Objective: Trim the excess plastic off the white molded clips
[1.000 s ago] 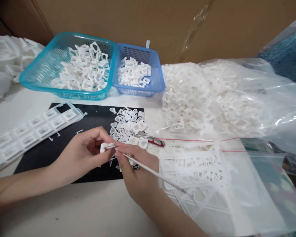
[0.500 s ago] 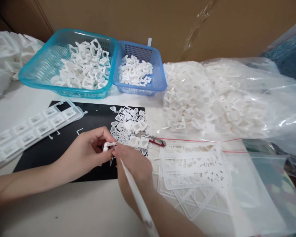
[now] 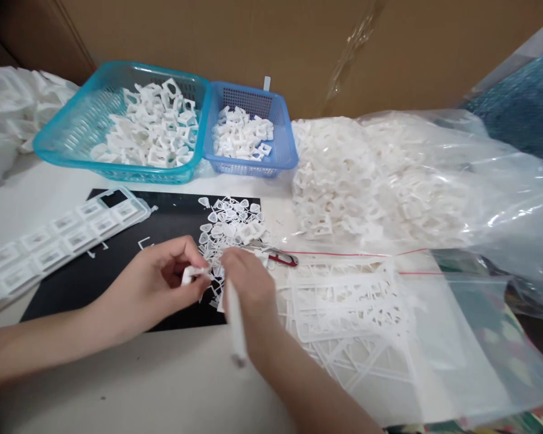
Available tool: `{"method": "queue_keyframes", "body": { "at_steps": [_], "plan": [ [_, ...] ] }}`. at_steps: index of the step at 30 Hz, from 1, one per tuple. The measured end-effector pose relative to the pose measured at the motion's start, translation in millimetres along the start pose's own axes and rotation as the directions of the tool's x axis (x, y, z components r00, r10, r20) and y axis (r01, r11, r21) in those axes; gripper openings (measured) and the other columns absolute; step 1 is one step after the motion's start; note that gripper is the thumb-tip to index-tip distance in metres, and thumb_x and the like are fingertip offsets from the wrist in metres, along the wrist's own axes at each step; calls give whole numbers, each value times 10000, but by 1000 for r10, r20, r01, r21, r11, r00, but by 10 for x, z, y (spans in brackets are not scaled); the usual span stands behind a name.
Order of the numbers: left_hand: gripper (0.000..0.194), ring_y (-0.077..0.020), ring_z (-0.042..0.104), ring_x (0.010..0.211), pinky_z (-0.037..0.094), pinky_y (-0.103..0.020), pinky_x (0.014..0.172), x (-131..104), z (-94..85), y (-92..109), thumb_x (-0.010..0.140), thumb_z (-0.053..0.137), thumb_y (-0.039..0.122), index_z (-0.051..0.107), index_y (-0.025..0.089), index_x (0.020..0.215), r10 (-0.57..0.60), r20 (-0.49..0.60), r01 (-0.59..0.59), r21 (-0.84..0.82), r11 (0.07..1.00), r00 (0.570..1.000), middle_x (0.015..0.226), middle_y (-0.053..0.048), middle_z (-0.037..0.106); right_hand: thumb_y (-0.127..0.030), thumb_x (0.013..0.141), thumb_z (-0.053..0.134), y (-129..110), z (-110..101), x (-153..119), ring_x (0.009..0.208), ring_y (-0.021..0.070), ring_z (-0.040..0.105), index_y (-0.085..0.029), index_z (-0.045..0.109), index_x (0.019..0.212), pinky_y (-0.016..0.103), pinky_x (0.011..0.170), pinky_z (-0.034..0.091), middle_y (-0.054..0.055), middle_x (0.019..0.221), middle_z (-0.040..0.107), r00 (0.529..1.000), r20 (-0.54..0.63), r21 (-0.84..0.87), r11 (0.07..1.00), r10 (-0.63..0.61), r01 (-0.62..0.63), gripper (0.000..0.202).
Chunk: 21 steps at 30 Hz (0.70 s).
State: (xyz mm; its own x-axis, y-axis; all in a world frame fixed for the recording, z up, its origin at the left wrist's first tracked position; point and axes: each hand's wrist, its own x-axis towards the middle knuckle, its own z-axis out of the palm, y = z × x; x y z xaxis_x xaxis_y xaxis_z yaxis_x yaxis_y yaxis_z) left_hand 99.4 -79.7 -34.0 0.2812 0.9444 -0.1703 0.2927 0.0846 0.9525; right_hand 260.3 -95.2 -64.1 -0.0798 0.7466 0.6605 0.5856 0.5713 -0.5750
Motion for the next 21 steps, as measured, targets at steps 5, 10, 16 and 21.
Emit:
{"method": "queue_keyframes", "body": {
  "at_steps": [5,10,16,21],
  "plan": [
    [67,-82,436,516,371,-198,481,-11,-2,-10,804,634,213,569,205,819,13,0,-13,1,1000,1000,631,57,522,-85,851,612,7,-113,118,805,172,731,-211,666,960,282,691,605,40,905,744,979,-91,84,981,185,-177,175],
    [55,-94,480,562,392,-201,496,-19,-7,8,828,631,228,582,207,838,72,-12,-72,-29,997,997,693,36,562,-200,871,629,19,-177,160,688,124,717,-223,652,875,208,581,562,-23,763,693,917,6,185,901,399,-393,33],
    [45,-93,488,569,375,-200,490,-17,-16,19,833,635,220,592,208,837,110,-9,-111,-38,993,994,700,35,555,-240,880,608,-32,-211,192,530,85,634,-213,626,846,206,524,540,-54,645,619,882,117,233,851,456,-470,48],
    [47,-78,453,563,372,-176,484,-13,-9,12,842,638,228,593,211,847,88,4,-88,-87,992,996,703,44,545,-217,874,613,-26,-225,213,635,103,598,-216,636,818,259,615,488,-33,709,640,933,62,29,934,354,-357,61]
  ]
}}
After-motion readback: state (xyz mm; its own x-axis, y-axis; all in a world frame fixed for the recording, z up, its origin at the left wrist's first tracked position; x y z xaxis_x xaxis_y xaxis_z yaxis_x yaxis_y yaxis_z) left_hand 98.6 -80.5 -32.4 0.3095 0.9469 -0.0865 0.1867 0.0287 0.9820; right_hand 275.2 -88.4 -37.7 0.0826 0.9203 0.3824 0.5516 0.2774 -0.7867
